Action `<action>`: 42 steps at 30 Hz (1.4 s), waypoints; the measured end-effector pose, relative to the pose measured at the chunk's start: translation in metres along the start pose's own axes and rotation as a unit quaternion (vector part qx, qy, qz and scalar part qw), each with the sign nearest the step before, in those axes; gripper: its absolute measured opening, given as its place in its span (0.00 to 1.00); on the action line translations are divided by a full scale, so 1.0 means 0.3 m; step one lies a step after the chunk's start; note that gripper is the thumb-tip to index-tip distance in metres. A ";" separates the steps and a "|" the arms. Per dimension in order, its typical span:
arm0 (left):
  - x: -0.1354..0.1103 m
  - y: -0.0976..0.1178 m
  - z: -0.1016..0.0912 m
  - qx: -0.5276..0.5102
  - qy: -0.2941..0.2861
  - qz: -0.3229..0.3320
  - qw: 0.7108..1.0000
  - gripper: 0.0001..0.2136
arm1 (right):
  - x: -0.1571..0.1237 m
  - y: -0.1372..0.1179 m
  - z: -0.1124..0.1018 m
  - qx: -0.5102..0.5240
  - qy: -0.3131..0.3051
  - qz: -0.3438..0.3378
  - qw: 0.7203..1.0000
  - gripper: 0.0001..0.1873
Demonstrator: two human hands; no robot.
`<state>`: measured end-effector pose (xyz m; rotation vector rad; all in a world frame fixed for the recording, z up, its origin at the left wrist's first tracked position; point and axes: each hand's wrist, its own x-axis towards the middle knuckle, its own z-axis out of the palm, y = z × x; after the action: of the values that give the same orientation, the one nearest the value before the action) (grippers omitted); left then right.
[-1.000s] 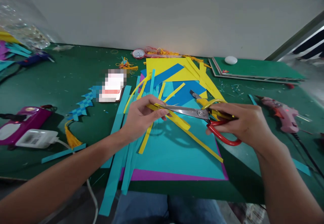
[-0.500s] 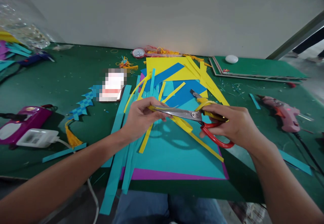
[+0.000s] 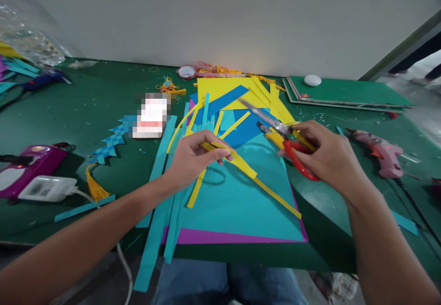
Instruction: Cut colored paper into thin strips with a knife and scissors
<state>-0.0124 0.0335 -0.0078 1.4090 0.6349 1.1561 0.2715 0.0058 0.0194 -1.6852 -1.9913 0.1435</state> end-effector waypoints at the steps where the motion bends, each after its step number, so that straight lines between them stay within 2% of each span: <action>1: -0.001 0.003 0.001 0.001 -0.003 -0.008 1.000 0.03 | 0.009 0.018 0.002 -0.027 0.007 0.043 0.999 0.27; 5: 0.001 0.011 0.002 0.016 -0.031 -0.051 0.998 0.03 | 0.032 0.097 0.026 -0.152 -0.028 0.194 0.969 0.27; 8: 0.001 0.016 0.002 0.031 -0.058 -0.089 0.994 0.04 | 0.037 0.135 0.050 -0.164 -0.067 0.236 0.956 0.29; 11: -0.002 0.022 0.004 0.036 -0.075 -0.118 0.990 0.06 | 0.036 0.127 0.055 -0.163 -0.049 0.192 0.966 0.25; 14: -0.006 0.027 0.010 0.044 -0.086 -0.132 0.986 0.07 | 0.028 0.052 0.046 -0.163 0.055 0.074 0.982 0.19; 16: -0.007 0.029 0.017 0.052 -0.091 -0.143 0.984 0.08 | 0.014 -0.032 0.045 -0.058 0.094 0.014 0.994 0.15; 17: -0.008 0.029 0.020 0.058 -0.091 -0.146 0.983 0.08 | 0.005 -0.078 0.048 0.034 0.057 0.004 0.998 0.13; 18: -0.008 0.028 0.022 0.065 -0.090 -0.147 0.983 0.08 | -0.006 -0.122 0.054 0.126 -0.029 0.003 0.992 0.13; 19: -0.007 0.027 0.024 0.072 -0.088 -0.144 0.983 0.08 | -0.016 -0.162 0.063 0.207 -0.122 -0.002 0.971 0.14; 20: -0.007 0.026 0.026 0.077 -0.088 -0.140 0.983 0.08 | -0.027 -0.195 0.072 0.264 -0.188 0.003 0.946 0.13; 23: -0.006 0.023 0.029 0.074 -0.094 -0.128 0.985 0.08 | -0.046 -0.243 0.100 0.338 -0.259 0.033 0.904 0.12; 26: -0.008 0.023 0.032 0.057 -0.087 -0.121 0.987 0.08 | -0.049 -0.237 0.118 0.349 -0.273 0.046 0.895 0.15; 28: -0.012 0.027 0.035 0.045 -0.087 -0.119 0.988 0.13 | -0.047 -0.227 0.125 0.337 -0.278 0.046 0.898 0.15; 38: -0.040 0.031 0.051 0.069 -0.147 -0.114 0.980 0.22 | -0.049 -0.233 0.157 0.330 -0.257 0.064 0.906 0.12; 42: -0.044 0.029 0.054 0.057 -0.157 -0.118 0.979 0.22 | -0.053 -0.238 0.166 0.289 -0.212 0.048 0.932 0.08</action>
<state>-0.0050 0.0132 -0.0011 1.5284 0.6296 0.7002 0.1871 -0.0125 0.0003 -1.4304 -1.8798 1.0979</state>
